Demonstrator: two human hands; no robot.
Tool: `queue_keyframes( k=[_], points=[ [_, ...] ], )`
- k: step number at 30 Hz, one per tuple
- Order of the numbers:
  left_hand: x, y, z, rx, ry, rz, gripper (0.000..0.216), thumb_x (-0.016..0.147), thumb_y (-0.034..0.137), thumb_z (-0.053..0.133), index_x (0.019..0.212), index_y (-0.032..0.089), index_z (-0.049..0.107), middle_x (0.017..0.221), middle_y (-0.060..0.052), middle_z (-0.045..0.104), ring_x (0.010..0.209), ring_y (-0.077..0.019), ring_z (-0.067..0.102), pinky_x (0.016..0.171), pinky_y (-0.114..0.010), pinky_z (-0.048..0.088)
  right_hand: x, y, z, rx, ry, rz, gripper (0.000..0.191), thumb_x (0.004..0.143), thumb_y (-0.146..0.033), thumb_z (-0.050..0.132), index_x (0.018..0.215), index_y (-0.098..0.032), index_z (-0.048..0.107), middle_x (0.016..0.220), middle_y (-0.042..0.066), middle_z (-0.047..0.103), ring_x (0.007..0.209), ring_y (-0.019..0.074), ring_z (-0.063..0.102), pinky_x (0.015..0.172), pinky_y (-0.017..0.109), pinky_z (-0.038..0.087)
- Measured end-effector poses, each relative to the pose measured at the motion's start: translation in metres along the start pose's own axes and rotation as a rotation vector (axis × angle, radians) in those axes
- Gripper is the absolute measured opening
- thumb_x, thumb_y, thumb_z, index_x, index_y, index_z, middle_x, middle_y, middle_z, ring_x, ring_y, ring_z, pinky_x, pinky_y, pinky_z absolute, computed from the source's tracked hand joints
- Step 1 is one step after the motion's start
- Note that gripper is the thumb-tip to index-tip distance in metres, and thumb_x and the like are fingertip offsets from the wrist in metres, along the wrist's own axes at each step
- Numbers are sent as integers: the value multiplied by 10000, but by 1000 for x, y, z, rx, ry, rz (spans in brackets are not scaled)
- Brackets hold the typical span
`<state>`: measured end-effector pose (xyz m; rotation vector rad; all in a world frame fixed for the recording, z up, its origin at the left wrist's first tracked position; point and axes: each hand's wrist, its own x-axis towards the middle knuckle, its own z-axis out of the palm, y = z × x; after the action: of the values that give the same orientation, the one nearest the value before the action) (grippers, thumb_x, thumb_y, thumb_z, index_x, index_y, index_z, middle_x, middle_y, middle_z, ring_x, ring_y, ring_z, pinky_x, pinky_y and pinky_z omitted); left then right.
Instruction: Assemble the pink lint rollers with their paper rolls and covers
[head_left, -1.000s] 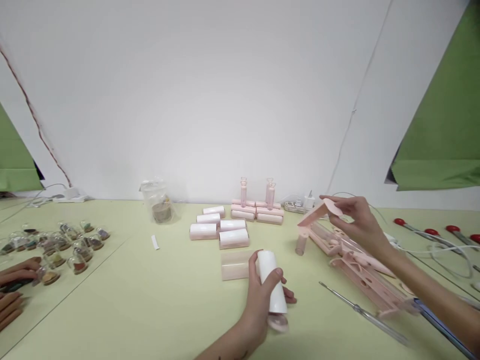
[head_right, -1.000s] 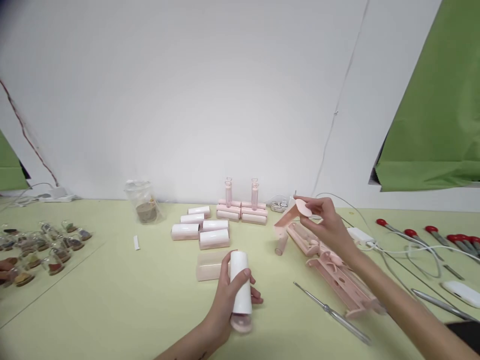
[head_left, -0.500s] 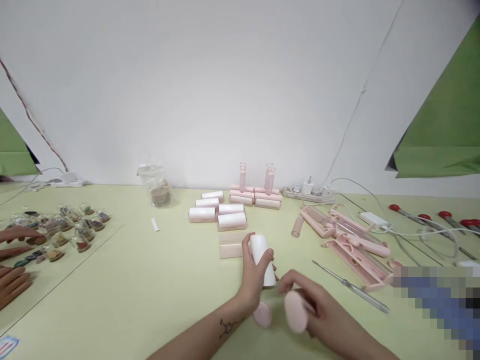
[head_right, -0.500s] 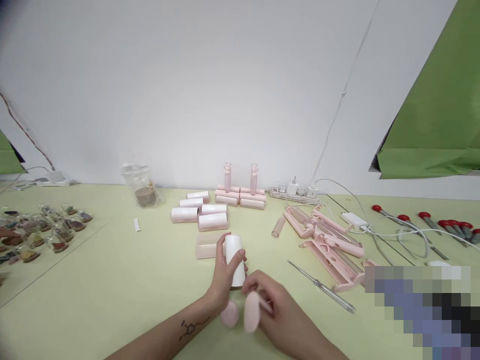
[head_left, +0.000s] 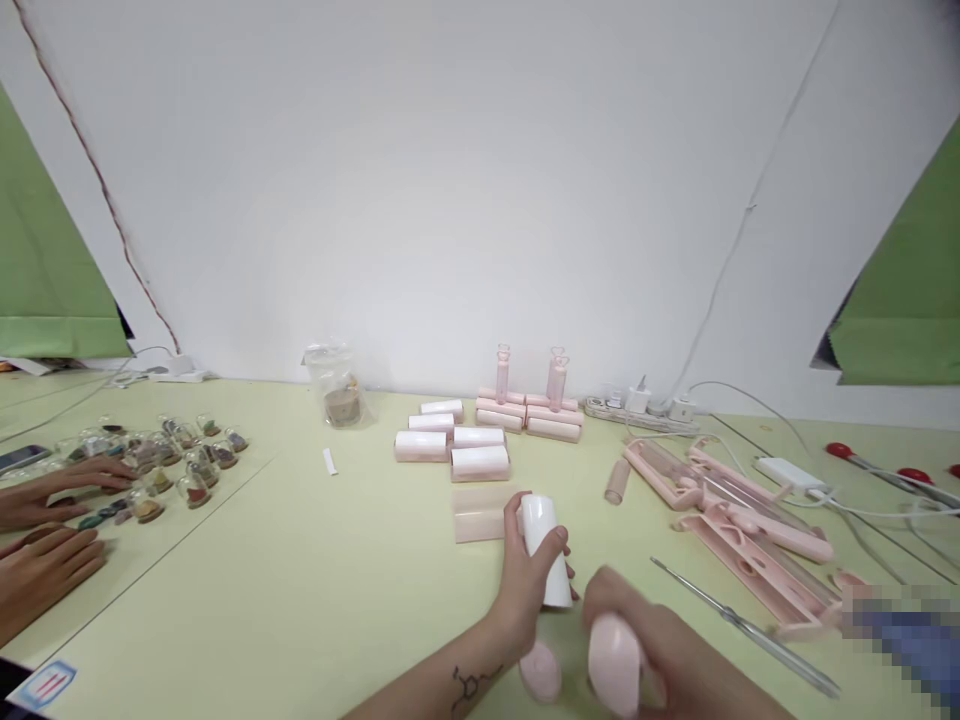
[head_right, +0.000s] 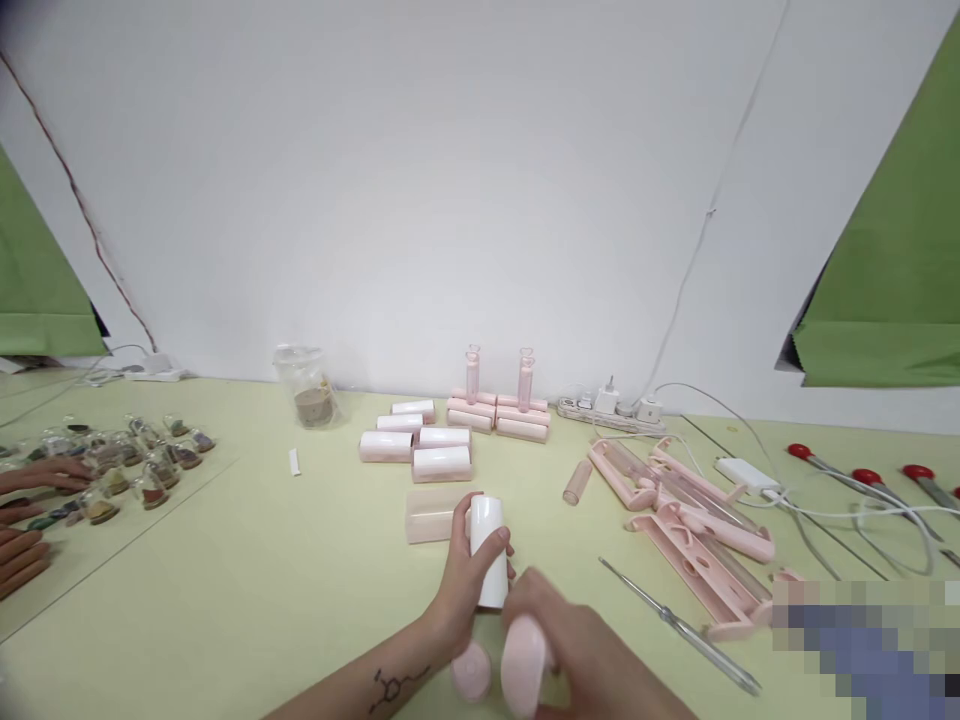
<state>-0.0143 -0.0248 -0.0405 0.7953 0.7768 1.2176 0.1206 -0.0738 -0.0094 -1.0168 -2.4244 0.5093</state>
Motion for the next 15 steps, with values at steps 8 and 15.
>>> queue_keyframes(
  k=[8, 15],
  points=[
    [2, -2, -1, -3, -53, -66, 734, 647, 452, 616, 1221, 309, 182, 668, 37, 504, 524, -121, 513, 404, -209, 427, 10, 18, 52, -532, -16, -345, 192, 630, -102, 489, 761, -233, 437, 693, -55, 616, 398, 111, 528, 327, 240, 192],
    [1, 7, 4, -120, -103, -136, 623, 652, 434, 623, 1148, 284, 277, 659, 39, 511, 527, -107, 505, 458, -202, 406, -2, 5, 17, -73, 163, -90, 185, 719, -146, 481, 868, -253, 508, 719, -7, 613, 559, 123, 563, 482, 187, 384]
  ],
)
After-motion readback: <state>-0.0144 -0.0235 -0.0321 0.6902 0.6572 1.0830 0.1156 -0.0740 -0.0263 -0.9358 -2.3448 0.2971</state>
